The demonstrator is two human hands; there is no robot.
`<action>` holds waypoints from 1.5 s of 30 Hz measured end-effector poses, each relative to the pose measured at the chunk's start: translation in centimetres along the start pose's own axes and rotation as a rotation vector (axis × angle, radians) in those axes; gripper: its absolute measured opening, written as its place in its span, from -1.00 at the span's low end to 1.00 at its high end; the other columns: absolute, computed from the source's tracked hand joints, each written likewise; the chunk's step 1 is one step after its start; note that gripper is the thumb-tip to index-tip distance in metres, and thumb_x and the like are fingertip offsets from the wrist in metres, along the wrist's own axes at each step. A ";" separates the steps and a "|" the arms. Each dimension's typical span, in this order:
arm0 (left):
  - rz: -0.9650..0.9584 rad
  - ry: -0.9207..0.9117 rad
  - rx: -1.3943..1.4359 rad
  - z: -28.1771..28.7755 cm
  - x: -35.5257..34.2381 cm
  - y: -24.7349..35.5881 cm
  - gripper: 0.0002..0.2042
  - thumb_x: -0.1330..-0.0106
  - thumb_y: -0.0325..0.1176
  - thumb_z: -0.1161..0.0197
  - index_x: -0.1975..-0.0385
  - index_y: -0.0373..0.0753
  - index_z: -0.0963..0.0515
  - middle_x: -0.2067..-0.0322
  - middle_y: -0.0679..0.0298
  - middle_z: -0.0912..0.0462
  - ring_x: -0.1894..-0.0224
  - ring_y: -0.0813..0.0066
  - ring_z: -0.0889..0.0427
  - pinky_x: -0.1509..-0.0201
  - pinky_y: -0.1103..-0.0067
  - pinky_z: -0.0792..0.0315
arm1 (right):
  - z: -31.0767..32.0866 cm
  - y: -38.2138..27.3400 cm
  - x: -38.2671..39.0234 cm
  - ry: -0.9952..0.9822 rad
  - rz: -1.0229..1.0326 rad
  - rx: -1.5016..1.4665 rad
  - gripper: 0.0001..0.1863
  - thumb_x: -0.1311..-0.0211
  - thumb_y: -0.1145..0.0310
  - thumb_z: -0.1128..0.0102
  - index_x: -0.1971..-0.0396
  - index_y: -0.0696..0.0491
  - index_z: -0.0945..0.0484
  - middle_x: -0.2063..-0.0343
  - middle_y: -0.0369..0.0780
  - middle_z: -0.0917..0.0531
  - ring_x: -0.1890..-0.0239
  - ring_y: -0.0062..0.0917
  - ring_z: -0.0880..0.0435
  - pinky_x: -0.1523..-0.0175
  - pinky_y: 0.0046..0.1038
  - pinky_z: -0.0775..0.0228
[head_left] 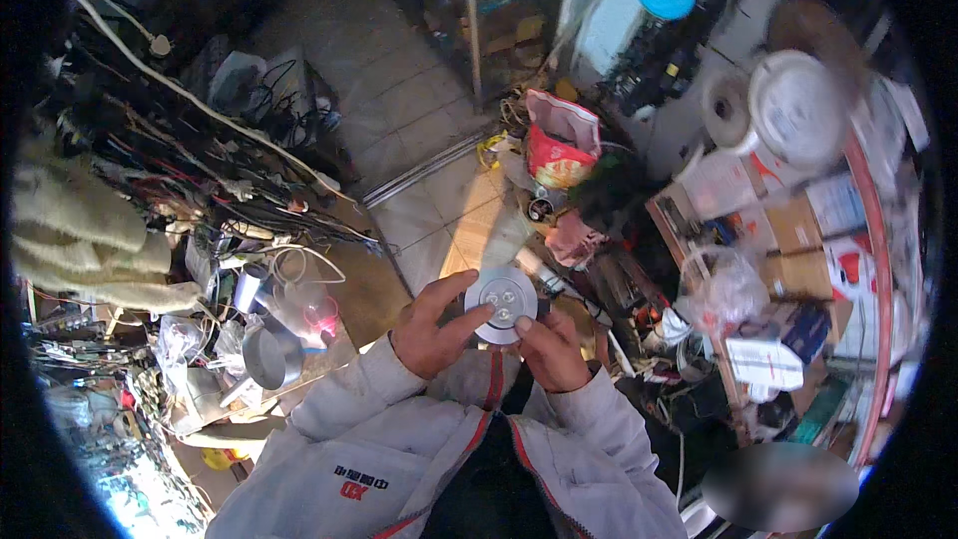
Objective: The person sits on the floor and disassembles a small cylindrical electronic component, then wraps it with tape and uses a screwdriver to adjust internal parts. The person handles the component repeatedly, inspecting and manipulating it with both hands.
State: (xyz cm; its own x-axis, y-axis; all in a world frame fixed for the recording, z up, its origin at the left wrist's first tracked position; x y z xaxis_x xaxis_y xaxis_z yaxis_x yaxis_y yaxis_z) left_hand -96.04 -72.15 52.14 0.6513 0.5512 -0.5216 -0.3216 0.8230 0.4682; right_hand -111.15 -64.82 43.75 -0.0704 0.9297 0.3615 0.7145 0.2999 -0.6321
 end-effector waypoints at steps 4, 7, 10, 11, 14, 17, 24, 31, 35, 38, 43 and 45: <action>0.510 0.166 0.331 -0.2 -2.3 -8.0 -0.40 -0.28 -0.59 -0.34 -0.37 -0.21 -0.45 -0.32 -0.08 -0.49 -0.19 0.03 -0.67 -0.12 0.34 -0.68 | -0.1 -3.2 -8.6 0.053 0.153 0.207 -0.39 -0.34 0.40 -0.39 -0.34 0.22 -0.44 -0.13 -0.14 -0.68 -0.17 -0.40 -0.67 -0.30 -0.28 -0.53; 0.865 0.213 0.862 -1.8 -1.0 -16.5 -0.41 -0.43 -0.55 -0.24 -0.47 -0.27 -0.29 -0.36 0.04 -0.48 -0.25 0.19 -0.63 -0.18 0.35 -0.63 | -1.2 -5.1 -15.1 0.089 0.139 0.200 -0.36 -0.28 0.43 -0.44 -0.34 0.24 -0.46 -0.14 -0.14 -0.68 -0.19 -0.40 -0.65 -0.36 -0.29 -0.46; 0.996 0.228 1.201 -1.8 -3.8 -21.8 -0.45 -0.52 -0.49 -0.23 -0.48 -0.25 -0.28 -0.33 0.08 -0.52 -0.32 0.28 -0.56 -0.26 0.36 -0.57 | -2.4 -7.1 -21.7 0.091 0.135 0.273 -0.32 -0.27 0.43 -0.46 -0.36 0.24 -0.43 -0.19 -0.12 -0.66 -0.22 -0.37 -0.64 -0.39 -0.26 -0.44; 0.937 0.233 1.248 -2.2 -4.7 -23.1 -0.44 -0.52 -0.49 -0.24 -0.48 -0.25 -0.27 -0.33 0.08 -0.52 -0.32 0.29 -0.55 -0.27 0.36 -0.57 | -3.4 -7.8 -23.6 0.083 0.143 0.294 -0.31 -0.27 0.43 -0.46 -0.36 0.24 -0.43 -0.20 -0.11 -0.65 -0.23 -0.37 -0.63 -0.39 -0.26 -0.43; 0.981 0.140 1.287 -2.2 -7.8 -26.6 -0.38 -0.51 -0.44 -0.31 -0.51 -0.26 -0.22 -0.34 0.12 -0.50 -0.32 0.34 -0.53 -0.34 0.35 -0.52 | -5.9 -9.5 -28.4 0.071 0.078 0.344 -0.25 -0.23 0.46 -0.51 -0.40 0.25 -0.38 -0.23 -0.09 -0.63 -0.27 -0.35 -0.61 -0.40 -0.27 -0.43; 0.965 0.089 1.174 -1.8 -11.7 -31.2 -0.25 -0.42 -0.21 -0.43 -0.53 -0.23 -0.22 -0.32 0.15 -0.52 -0.35 0.24 -0.53 -0.41 0.23 -0.47 | -7.2 -10.8 -34.2 0.016 0.148 0.487 -0.21 -0.19 0.51 -0.54 -0.41 0.27 -0.37 -0.23 -0.07 -0.63 -0.23 -0.35 -0.64 -0.35 -0.29 -0.49; 0.909 0.656 1.912 -1.4 -17.8 -42.3 -0.35 -0.59 -0.20 -0.19 -0.59 -0.10 -0.12 -0.40 0.12 -0.47 -0.39 0.12 -0.52 -0.47 0.12 -0.42 | -14.7 -17.2 -45.9 -0.316 0.821 1.397 -0.18 -0.04 0.57 -0.44 -0.39 0.22 -0.38 -0.29 0.08 -0.58 -0.28 -0.05 -0.64 -0.35 -0.15 -0.50; 0.689 0.863 1.999 1.8 -24.7 -52.4 -0.30 -0.64 0.23 0.23 -0.55 -0.17 -0.24 -0.46 0.07 -0.41 -0.45 0.06 -0.44 -0.48 0.02 -0.34 | -20.8 -21.1 -59.3 -0.614 0.941 1.443 -0.22 -0.01 0.60 -0.38 -0.35 0.19 -0.40 -0.28 0.13 -0.57 -0.24 0.13 -0.62 -0.27 -0.08 -0.55; 0.431 0.923 2.299 5.0 -29.0 -59.2 -0.29 -0.60 0.27 0.17 -0.53 -0.14 -0.26 -0.51 0.05 -0.34 -0.49 0.04 -0.40 -0.40 -0.03 -0.44 | -22.1 -21.9 -67.4 -0.511 0.715 1.422 -0.22 -0.03 0.61 -0.40 -0.36 0.20 -0.40 -0.26 0.12 -0.57 -0.22 0.10 -0.64 -0.23 -0.12 -0.58; 0.657 0.939 2.089 6.8 -30.0 -66.0 -0.30 -0.54 0.18 -0.09 -0.52 -0.12 -0.26 -0.52 0.02 -0.30 -0.52 -0.02 -0.35 -0.34 -0.01 -0.55 | -23.7 -23.2 -74.1 -0.384 0.729 1.423 -0.24 -0.05 0.61 -0.38 -0.36 0.20 -0.41 -0.25 0.10 -0.59 -0.21 0.00 -0.67 -0.20 -0.15 -0.60; 0.836 0.898 1.995 6.8 -29.7 -80.8 -0.21 -0.30 -0.15 -0.50 -0.50 -0.15 -0.28 -0.52 -0.03 -0.30 -0.53 -0.10 -0.33 -0.24 0.00 -0.67 | -22.2 -22.5 -88.4 -0.226 0.545 1.383 -0.29 -0.12 0.57 -0.35 -0.35 0.17 -0.44 -0.09 0.05 -0.69 -0.01 -0.18 -0.78 -0.10 -0.23 -0.64; 0.815 0.835 2.022 8.5 -32.2 -87.9 -0.21 -0.26 -0.19 -0.52 -0.48 -0.15 -0.30 -0.51 -0.04 -0.31 -0.50 -0.12 -0.36 -0.21 -0.03 -0.68 | -23.2 -22.7 -94.5 -0.202 0.542 1.430 -0.34 -0.16 0.55 -0.35 -0.33 0.16 -0.46 -0.03 0.04 -0.72 0.04 -0.19 -0.80 -0.07 -0.24 -0.65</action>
State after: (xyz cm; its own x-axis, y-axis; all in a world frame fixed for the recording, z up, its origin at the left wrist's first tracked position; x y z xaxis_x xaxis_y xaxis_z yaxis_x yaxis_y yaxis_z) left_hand -82.85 -163.39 33.84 0.3004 0.9223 0.2431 0.9050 -0.3561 0.2328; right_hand -104.54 -164.45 39.80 -0.2055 0.9683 -0.1419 -0.5489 -0.2340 -0.8025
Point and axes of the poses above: each hand's wrist, its own x-axis away from the middle knuckle, its own z-axis out of the back of the hand, y = z × x, the point moved 7 cm from there along -x, towards the middle knuckle
